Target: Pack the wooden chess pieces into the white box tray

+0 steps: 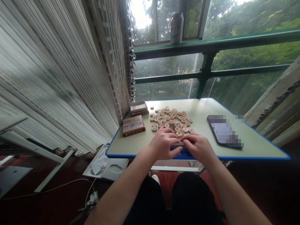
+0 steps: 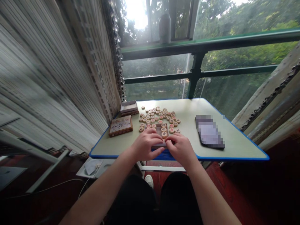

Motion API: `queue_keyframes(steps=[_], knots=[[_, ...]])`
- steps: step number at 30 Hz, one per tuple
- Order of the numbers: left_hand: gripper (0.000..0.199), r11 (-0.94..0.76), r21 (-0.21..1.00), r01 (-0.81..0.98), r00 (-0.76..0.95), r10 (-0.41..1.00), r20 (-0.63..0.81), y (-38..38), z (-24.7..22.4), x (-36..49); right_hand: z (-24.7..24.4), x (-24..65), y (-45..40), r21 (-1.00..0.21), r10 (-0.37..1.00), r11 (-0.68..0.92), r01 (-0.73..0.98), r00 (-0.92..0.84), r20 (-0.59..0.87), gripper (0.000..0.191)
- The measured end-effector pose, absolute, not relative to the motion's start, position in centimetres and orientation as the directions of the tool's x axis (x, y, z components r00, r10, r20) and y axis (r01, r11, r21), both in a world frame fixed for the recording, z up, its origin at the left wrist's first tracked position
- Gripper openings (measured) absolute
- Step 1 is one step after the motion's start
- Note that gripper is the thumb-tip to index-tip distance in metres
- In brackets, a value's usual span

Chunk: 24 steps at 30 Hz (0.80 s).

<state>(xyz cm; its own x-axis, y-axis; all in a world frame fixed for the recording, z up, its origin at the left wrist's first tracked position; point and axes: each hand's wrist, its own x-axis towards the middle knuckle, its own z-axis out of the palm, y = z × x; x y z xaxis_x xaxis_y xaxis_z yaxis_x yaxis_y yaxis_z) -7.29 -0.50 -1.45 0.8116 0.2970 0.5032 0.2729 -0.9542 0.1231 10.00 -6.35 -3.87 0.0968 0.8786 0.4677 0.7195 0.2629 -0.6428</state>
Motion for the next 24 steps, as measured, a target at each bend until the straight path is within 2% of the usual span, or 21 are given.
queue_keyframes(steps=[11, 14, 19, 24], knots=[[0.024, -0.948, 0.106, 0.301, 0.794, 0.31, 0.523, -0.58, -1.66, -7.37, -3.97, 9.92, -6.23, -0.616, 0.866, 0.251, 0.746, 0.112, 0.488, 0.022], [0.026, -0.94, 0.117, 0.321, 0.756, 0.328, 0.567, -0.69, -1.53, -7.45, -3.84, 9.85, -6.32, -0.615, 0.862, 0.252, 0.747, 0.114, 0.493, 0.022], [0.028, -0.904, 0.156, 0.399, 0.627, 0.393, 0.673, -0.77, -1.35, -7.7, -3.77, 9.93, -6.39, -0.657, 0.869, 0.231, 0.718, 0.152, 0.471, 0.021], [0.02, -0.808, 0.247, 0.535, 0.387, 0.494, 0.779, -0.27, -1.06, -7.79, -3.0, 9.9, -6.61, -0.773, 0.891, 0.217, 0.596, 0.202, 0.406, 0.023]])
